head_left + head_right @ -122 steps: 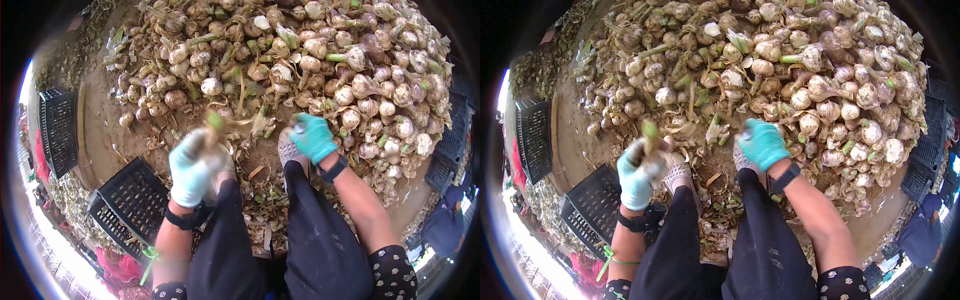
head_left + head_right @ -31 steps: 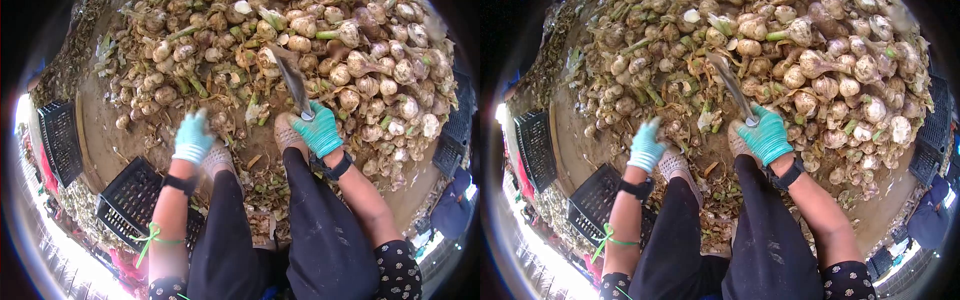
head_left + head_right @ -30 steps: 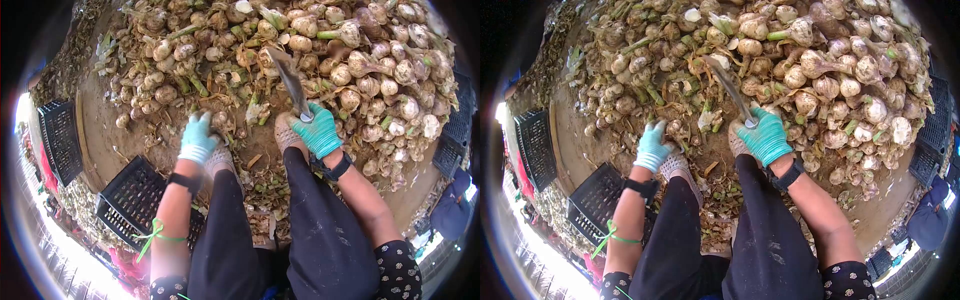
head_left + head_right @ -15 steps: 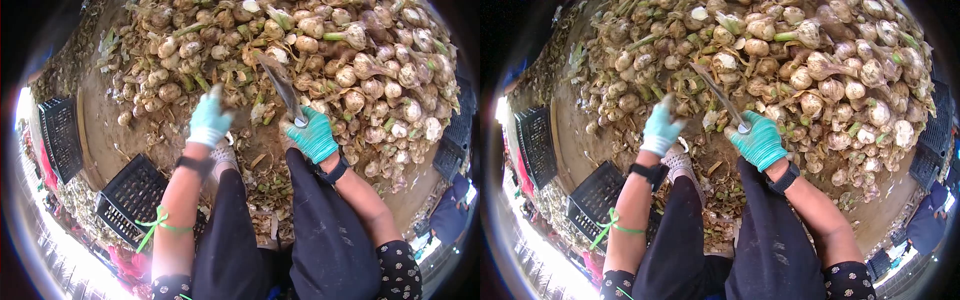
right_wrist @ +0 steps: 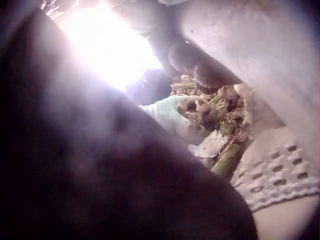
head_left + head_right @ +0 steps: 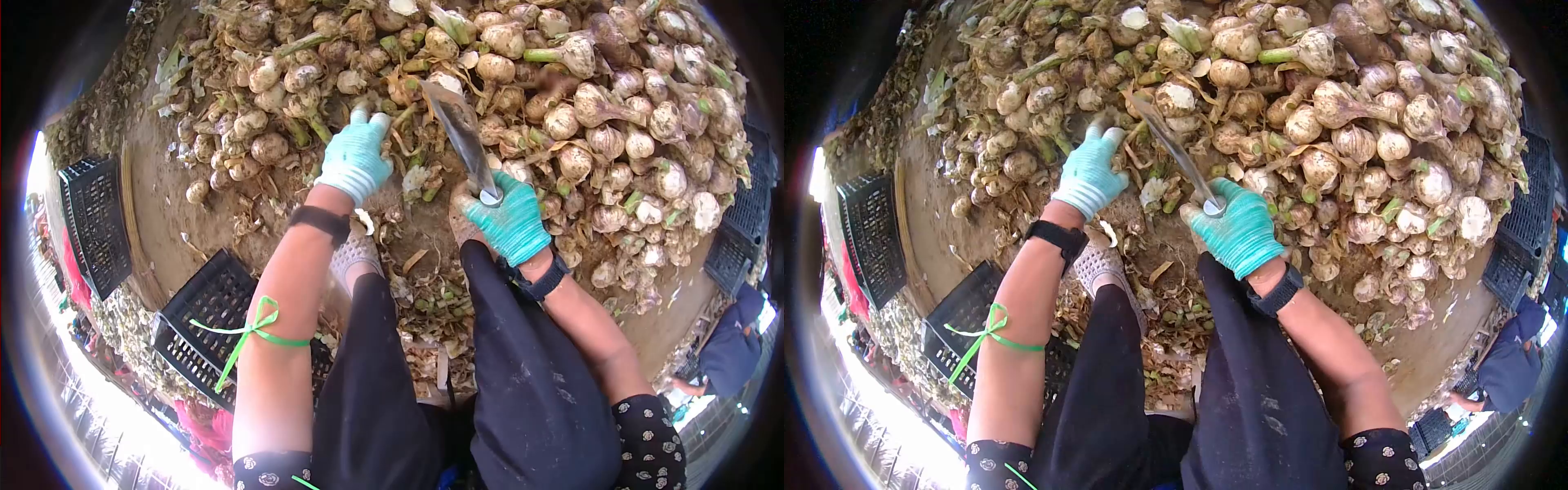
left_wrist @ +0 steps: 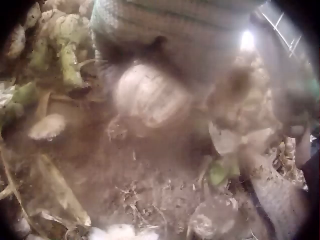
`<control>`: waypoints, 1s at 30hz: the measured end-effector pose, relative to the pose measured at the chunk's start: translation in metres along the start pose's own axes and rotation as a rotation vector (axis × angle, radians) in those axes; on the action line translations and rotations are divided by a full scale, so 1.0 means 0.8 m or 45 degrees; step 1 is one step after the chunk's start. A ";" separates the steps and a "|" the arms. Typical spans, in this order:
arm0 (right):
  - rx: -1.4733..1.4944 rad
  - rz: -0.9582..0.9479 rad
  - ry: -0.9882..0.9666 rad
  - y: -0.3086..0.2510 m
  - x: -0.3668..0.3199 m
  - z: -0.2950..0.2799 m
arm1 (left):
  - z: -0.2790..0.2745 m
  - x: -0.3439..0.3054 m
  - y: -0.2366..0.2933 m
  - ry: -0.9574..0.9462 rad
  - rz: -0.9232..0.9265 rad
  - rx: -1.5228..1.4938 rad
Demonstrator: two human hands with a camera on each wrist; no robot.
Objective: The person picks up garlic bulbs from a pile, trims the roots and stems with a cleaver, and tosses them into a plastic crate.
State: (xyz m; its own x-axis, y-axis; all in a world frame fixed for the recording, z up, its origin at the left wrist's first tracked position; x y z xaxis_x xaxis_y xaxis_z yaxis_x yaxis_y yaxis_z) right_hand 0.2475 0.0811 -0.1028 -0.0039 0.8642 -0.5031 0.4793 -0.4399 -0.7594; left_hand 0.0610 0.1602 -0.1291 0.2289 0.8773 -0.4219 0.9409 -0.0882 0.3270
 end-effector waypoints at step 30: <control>0.073 0.032 0.113 -0.001 -0.009 -0.037 | -0.262 -0.466 -0.280 0.438 -1.049 0.738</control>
State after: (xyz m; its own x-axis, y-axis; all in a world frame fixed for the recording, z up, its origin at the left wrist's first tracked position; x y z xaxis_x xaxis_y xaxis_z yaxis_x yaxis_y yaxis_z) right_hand 0.2733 0.0822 -0.0862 0.0867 0.8698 -0.4858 0.4270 -0.4730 -0.7707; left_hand -0.2876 -0.0479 0.1319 -0.5302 0.8470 -0.0381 0.7695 0.4618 -0.4412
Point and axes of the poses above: each hand's wrist, its own x-axis towards the middle knuckle, its own z-axis out of the palm, y = z × x, the point moved 7 cm from there along x, towards the middle knuckle, and after that the axes turned 1 degree about -z, right-handed, at the moved point
